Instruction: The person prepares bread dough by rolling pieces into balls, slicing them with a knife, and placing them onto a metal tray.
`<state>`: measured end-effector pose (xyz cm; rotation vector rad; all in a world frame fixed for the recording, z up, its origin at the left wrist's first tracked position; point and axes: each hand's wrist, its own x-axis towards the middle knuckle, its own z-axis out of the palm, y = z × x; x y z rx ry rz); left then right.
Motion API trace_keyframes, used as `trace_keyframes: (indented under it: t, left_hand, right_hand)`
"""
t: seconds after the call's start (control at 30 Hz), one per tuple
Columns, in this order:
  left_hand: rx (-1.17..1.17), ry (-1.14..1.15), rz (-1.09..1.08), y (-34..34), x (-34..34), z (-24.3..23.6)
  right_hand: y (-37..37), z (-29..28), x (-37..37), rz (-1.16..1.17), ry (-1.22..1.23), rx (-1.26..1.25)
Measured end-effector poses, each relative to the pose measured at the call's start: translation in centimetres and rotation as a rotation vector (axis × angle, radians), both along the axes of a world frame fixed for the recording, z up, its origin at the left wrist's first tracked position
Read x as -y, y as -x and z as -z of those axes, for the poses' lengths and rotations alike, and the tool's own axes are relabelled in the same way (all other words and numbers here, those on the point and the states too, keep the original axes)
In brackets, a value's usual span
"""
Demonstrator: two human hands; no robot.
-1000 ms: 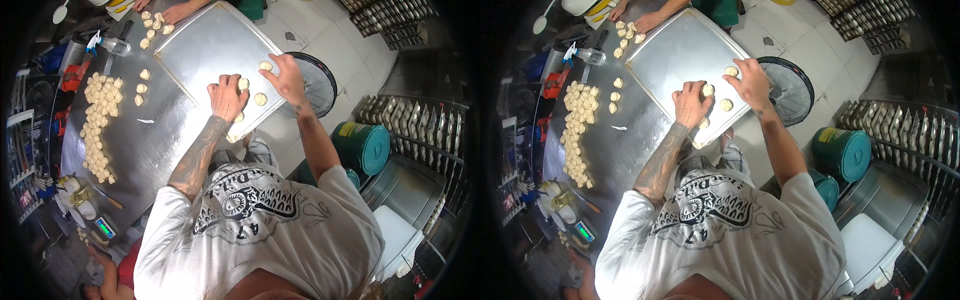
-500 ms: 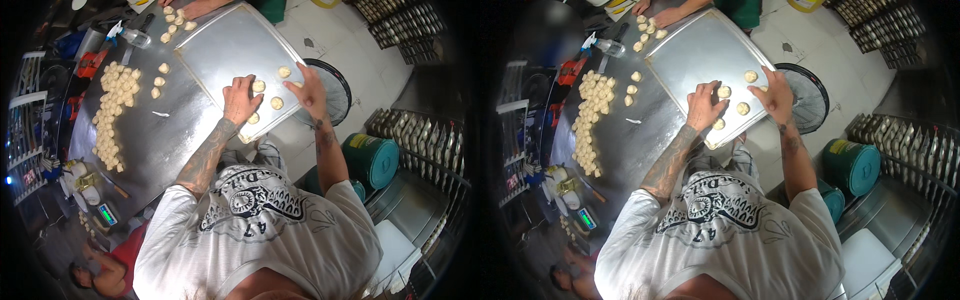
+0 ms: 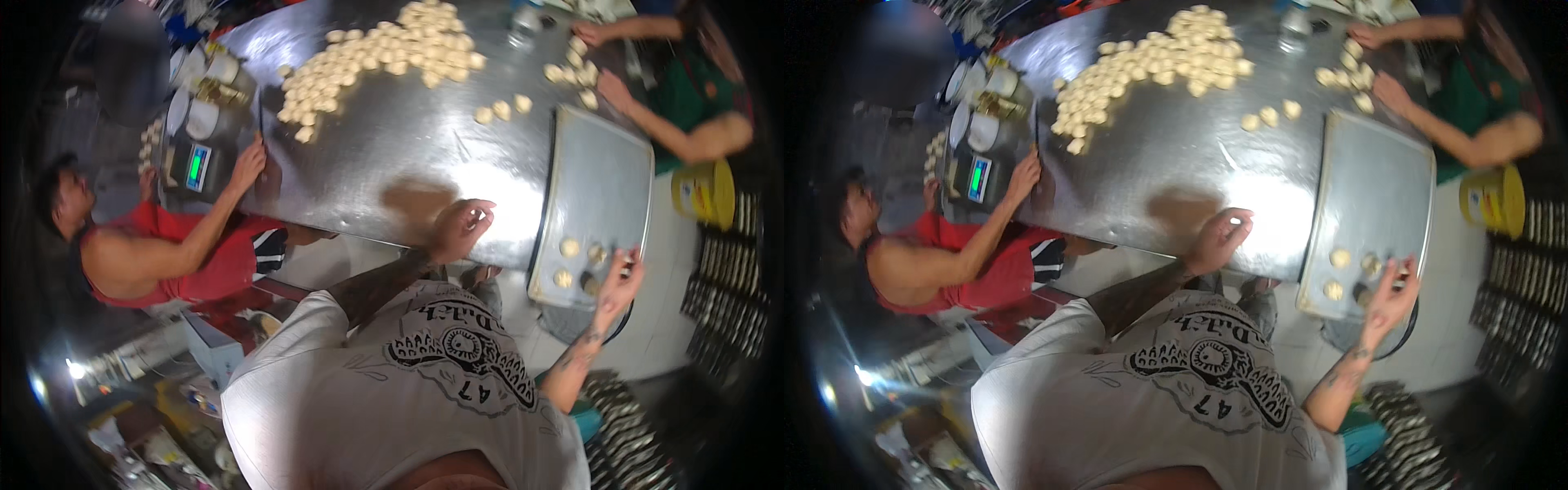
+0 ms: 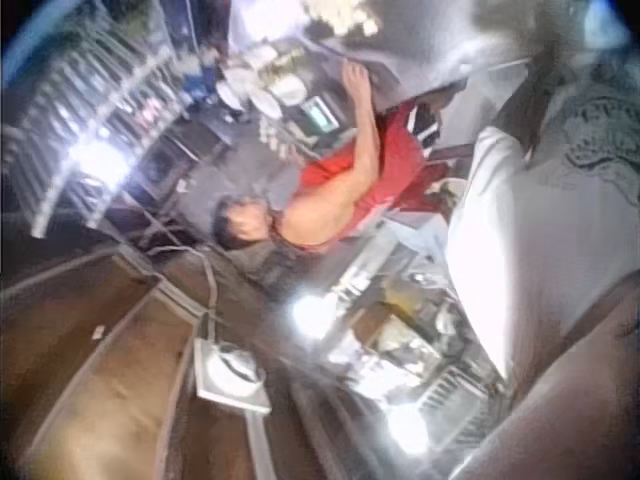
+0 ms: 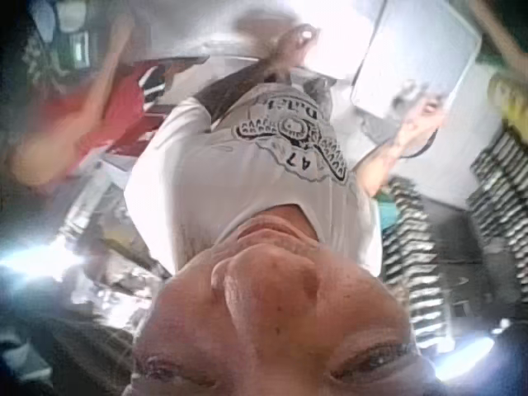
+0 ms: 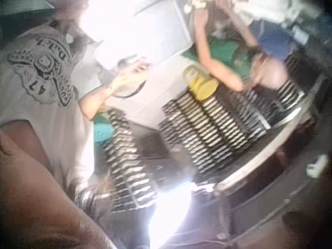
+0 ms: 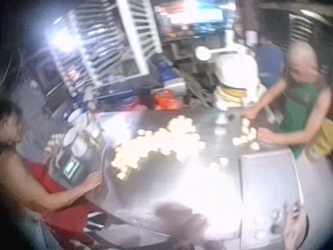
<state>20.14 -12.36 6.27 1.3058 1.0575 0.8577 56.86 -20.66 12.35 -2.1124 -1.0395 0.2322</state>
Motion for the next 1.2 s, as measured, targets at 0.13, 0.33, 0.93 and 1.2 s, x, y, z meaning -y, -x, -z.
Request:
trace_keyframes:
  t: [0.13,0.33,0.93,1.2]
  left_hand:
    - [0.457,0.487,-0.084,0.8,-2.2,-1.5]
    - [1.152,0.72,-0.412,12.4,-10.2,-1.3]
    - [-0.217,-0.624,-0.659,26.7,-24.0,2.3]
    - [-0.676,-0.221,-0.24,27.8,-3.8,8.4]
  right_hand:
    - [19.8,-0.5,-5.6,-0.618,-0.167,-0.157]
    - [36.0,5.6,-18.5,-1.167,-0.13,0.039]
    - [45.0,12.4,-34.2,-0.794,-0.034,-0.521]
    - [31.5,11.1,-7.1,-0.847,0.078,-0.015]
